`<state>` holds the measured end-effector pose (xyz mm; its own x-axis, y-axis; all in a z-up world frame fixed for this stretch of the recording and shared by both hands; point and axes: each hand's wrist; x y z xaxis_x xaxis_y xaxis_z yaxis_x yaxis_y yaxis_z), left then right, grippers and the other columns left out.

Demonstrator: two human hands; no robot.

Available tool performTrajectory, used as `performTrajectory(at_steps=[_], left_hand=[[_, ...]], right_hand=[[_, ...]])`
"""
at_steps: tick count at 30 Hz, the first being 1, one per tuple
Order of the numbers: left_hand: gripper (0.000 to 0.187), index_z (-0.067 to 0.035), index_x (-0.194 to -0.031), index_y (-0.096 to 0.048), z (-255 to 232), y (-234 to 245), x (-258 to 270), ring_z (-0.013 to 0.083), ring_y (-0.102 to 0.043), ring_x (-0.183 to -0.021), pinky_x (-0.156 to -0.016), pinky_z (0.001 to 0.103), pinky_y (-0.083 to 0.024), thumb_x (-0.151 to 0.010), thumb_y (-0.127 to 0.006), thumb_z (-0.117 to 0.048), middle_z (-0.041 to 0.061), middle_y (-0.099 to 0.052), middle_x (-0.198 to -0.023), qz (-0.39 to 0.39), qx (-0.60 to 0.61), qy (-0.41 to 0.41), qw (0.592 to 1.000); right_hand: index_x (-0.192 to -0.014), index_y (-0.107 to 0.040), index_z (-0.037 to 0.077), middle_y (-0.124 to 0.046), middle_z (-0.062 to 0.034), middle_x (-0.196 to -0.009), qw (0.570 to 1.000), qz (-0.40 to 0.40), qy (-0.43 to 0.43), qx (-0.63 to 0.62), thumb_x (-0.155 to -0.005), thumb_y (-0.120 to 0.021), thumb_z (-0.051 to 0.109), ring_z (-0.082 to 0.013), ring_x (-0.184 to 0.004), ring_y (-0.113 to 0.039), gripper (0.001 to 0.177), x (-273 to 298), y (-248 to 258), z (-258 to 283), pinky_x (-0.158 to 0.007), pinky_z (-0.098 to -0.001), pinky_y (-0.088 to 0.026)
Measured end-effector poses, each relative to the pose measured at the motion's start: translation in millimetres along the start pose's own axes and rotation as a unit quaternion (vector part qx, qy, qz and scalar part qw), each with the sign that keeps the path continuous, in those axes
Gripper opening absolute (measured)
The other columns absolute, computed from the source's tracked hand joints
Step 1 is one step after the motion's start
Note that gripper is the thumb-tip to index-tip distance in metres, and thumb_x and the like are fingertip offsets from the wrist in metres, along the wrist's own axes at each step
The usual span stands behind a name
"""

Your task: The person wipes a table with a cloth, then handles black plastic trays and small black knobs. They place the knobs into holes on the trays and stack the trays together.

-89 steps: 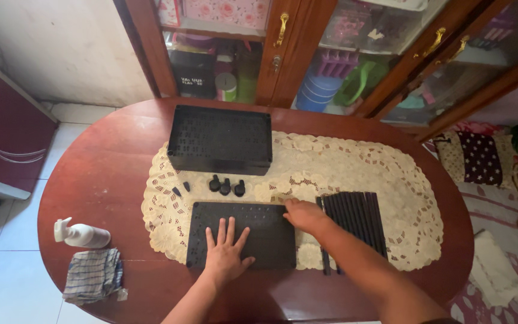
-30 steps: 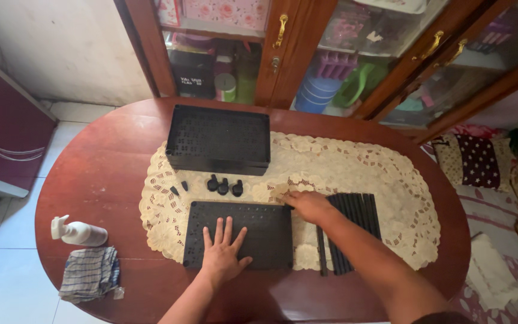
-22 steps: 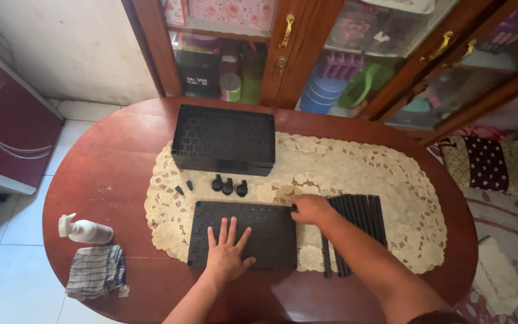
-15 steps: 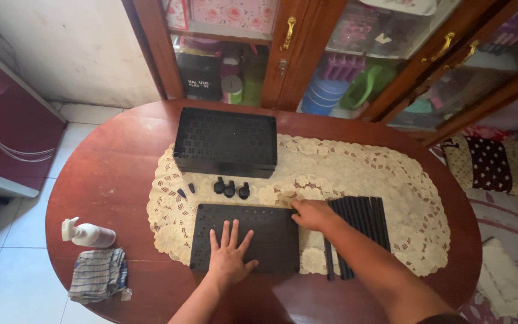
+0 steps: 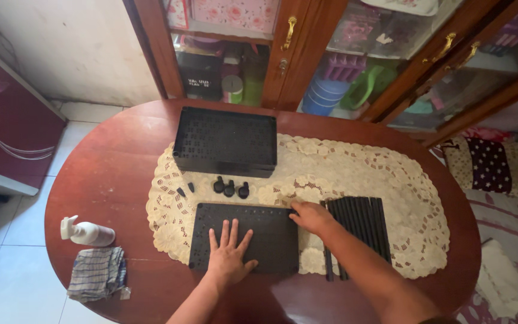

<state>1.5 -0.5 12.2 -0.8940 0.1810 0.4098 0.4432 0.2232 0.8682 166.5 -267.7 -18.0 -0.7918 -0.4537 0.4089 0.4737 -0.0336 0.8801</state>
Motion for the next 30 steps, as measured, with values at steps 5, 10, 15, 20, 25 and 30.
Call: performTrajectory(at_steps=[5,10,15,20,25,30], left_hand=[[0.088,-0.026,-0.160,-0.027,-4.5,6.2,4.5,0.0420,0.002,-0.156,-0.119,0.070,0.000,-0.088,-0.063,-0.063,0.022,-0.006,-0.169,-0.010,-0.011,0.000,1.000],[0.088,-0.025,-0.159,-0.028,-5.3,9.4,7.2,0.0423,0.000,-0.156,-0.119,0.070,-0.002,-0.087,-0.063,-0.062,0.022,-0.008,-0.168,-0.021,-0.012,-0.003,1.000],[0.093,-0.016,-0.158,-0.028,0.1,4.2,6.4,0.0415,-0.004,-0.155,-0.119,0.069,-0.005,-0.086,-0.065,-0.061,0.021,-0.011,-0.167,-0.043,-0.012,-0.016,0.999],[0.092,-0.012,-0.157,-0.030,7.3,0.3,6.2,0.0421,-0.008,-0.154,-0.118,0.069,-0.008,-0.086,-0.066,-0.059,0.023,-0.015,-0.165,-0.063,-0.016,-0.039,0.997],[0.091,-0.011,-0.156,-0.031,8.6,-0.1,6.3,0.0436,-0.008,-0.153,-0.117,0.070,-0.009,-0.087,-0.066,-0.059,0.024,-0.016,-0.164,-0.068,-0.021,-0.050,0.996],[0.093,-0.012,-0.157,-0.031,12.1,3.7,6.6,0.0420,-0.008,-0.154,-0.118,0.069,-0.009,-0.085,-0.069,-0.059,0.022,-0.016,-0.165,-0.043,-0.022,-0.053,0.997]], right_hand=[[-0.136,-0.049,0.015,-0.067,-0.0156,-0.123,0.997,-0.010,-0.079,-0.005,-0.093,-0.064,0.042,-0.0360,-0.115,-0.065,0.053,13.4,8.5,21.2,-0.095,-0.0473,-0.054],[-0.156,-0.031,0.011,-0.065,-0.0169,-0.131,0.971,-0.037,-0.205,-0.115,-0.088,-0.069,0.049,-0.0347,-0.118,-0.066,0.087,43.0,5.0,36.5,-0.098,-0.0452,-0.054],[-0.148,-0.042,0.012,-0.059,-0.0117,-0.141,0.954,-0.019,-0.250,-0.161,-0.093,-0.064,0.056,-0.0293,-0.128,-0.060,0.074,81.3,-43.0,45.3,-0.104,-0.0454,-0.049],[-0.144,-0.050,0.014,-0.059,-0.0132,-0.136,0.953,-0.089,-0.233,-0.169,-0.090,-0.066,0.049,-0.0318,-0.121,-0.064,0.066,111.8,-78.9,59.1,-0.100,-0.0431,-0.053],[-0.137,-0.055,0.012,-0.061,-0.0146,-0.123,0.952,-0.165,-0.225,-0.129,-0.085,-0.071,0.045,-0.0346,-0.111,-0.065,0.064,114.4,-79.2,70.7,-0.092,-0.0456,-0.054],[-0.110,-0.069,0.009,-0.067,-0.0140,-0.104,0.937,-0.313,-0.149,-0.041,-0.083,-0.073,0.037,-0.0351,-0.098,-0.067,0.039,98.7,-52.5,94.4,-0.085,-0.0471,-0.053]])
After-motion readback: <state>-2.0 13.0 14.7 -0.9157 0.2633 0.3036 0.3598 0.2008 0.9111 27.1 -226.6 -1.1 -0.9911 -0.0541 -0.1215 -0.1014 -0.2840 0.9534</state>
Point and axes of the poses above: each hand's wrist, its own x-axis away from the middle knuckle, its own y-axis out of the back of the hand, z = x × y
